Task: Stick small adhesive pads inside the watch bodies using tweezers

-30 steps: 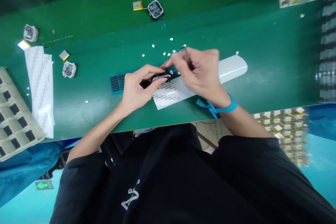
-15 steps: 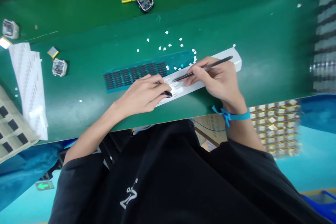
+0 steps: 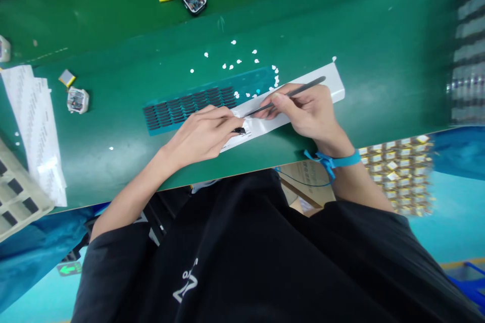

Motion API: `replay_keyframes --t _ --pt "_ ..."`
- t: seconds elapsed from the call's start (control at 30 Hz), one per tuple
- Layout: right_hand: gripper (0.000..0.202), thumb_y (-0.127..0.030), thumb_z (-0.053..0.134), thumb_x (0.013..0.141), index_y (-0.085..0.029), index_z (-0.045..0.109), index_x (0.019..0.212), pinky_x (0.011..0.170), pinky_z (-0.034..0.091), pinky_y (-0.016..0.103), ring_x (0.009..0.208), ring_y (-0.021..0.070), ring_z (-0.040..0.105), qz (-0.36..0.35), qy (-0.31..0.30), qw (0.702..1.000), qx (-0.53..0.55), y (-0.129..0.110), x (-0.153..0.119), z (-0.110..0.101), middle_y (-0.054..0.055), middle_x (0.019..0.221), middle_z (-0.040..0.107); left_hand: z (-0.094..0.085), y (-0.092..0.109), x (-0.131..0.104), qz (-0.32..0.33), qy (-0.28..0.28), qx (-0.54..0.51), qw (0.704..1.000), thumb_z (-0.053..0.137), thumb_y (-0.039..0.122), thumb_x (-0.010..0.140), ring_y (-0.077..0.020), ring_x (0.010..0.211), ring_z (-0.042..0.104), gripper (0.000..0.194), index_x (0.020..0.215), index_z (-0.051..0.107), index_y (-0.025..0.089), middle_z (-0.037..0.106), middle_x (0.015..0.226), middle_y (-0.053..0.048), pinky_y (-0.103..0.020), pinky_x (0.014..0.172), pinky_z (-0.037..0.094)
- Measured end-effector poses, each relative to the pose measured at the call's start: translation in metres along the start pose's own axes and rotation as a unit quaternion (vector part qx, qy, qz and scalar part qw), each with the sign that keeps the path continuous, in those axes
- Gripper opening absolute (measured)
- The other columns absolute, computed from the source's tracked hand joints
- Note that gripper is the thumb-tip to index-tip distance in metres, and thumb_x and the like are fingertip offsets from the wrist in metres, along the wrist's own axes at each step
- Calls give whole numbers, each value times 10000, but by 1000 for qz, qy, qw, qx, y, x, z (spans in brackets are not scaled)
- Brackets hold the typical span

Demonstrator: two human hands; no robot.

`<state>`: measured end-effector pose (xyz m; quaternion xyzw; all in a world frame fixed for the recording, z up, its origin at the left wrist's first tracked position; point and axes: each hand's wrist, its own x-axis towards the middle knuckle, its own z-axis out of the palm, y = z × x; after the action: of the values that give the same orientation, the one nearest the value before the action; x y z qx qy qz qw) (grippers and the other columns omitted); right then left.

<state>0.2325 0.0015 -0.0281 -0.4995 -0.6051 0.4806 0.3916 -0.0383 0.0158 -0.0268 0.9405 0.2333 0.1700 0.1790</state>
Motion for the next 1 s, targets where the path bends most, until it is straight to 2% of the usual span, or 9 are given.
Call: replay_keyframes --t 0.1,0.2,0.3,0.37,0.43,0.5,0.6,0.7,1.0 --pt "390 -657 782 969 -287 819 850 661 689 313 617 171 765 0 56 996 66 2 1 1 1 725 799 2 -1 0 5 20 -18 1000 441 276 1159 -247 1072 772 315 1229 722 151 798 1164 -132 -408 974 602" --pt "335 -613 809 962 -294 824 863 603 663 311 574 172 749 -24 121 987 105 2 2 7 -9 706 788 4 1 1 -2 80 -56 995 515 267 1132 -244 1022 790 268 1171 750 144 821 1068 -113 -412 994 613" --pt "263 -538 838 958 -301 818 845 528 615 293 548 175 734 -49 178 973 137 -5 2 18 -8 685 775 3 7 3 -100 153 -149 972 583 273 1110 -178 870 804 214 1194 760 187 844 1030 -56 -334 881 644" --pt "253 -529 822 978 -307 802 859 514 603 288 546 171 731 -70 209 963 153 -14 2 29 -18 678 765 -1 11 3 -185 174 -241 937 585 317 1116 -136 772 803 226 1247 743 221 841 1146 -47 -281 751 652" --pt "286 -559 790 998 -299 778 881 538 621 291 566 170 744 -77 216 961 152 -23 3 42 -20 691 768 -5 13 4 -223 158 -333 902 582 370 1120 -146 769 823 282 1332 702 230 815 1252 -68 -289 720 679" --pt "341 -612 767 998 -289 749 888 566 639 302 592 176 758 -71 204 967 137 -31 4 52 -11 715 781 -8 14 3 -210 132 -400 882 602 409 1113 -201 884 858 365 1427 644 229 808 1273 -89 -353 827 724" --pt "392 -658 728 1005 -293 692 865 649 683 356 641 204 779 -51 188 975 103 -37 4 61 -7 720 781 -8 16 3 -192 117 -440 869 632 416 1105 -259 1044 861 455 1513 577 224 816 1275 -102 -433 980 729" --pt "359 -623 737 1011 -300 690 861 623 676 353 625 206 773 -47 196 975 96 -37 2 62 -10 729 784 -7 19 3 -197 121 -462 856 638 400 1105 -275 1102 853 469 1528 562 211 803 1316 -115 -439 1010 729" --pt "329 -608 749 1010 -309 734 875 623 695 354 604 191 759 -63 183 976 104 -36 3 60 -16 725 784 -8 22 3 -214 99 -437 868 592 473 1125 -288 1149 842 490 1556 551 243 790 1348 -105 -426 981 744"
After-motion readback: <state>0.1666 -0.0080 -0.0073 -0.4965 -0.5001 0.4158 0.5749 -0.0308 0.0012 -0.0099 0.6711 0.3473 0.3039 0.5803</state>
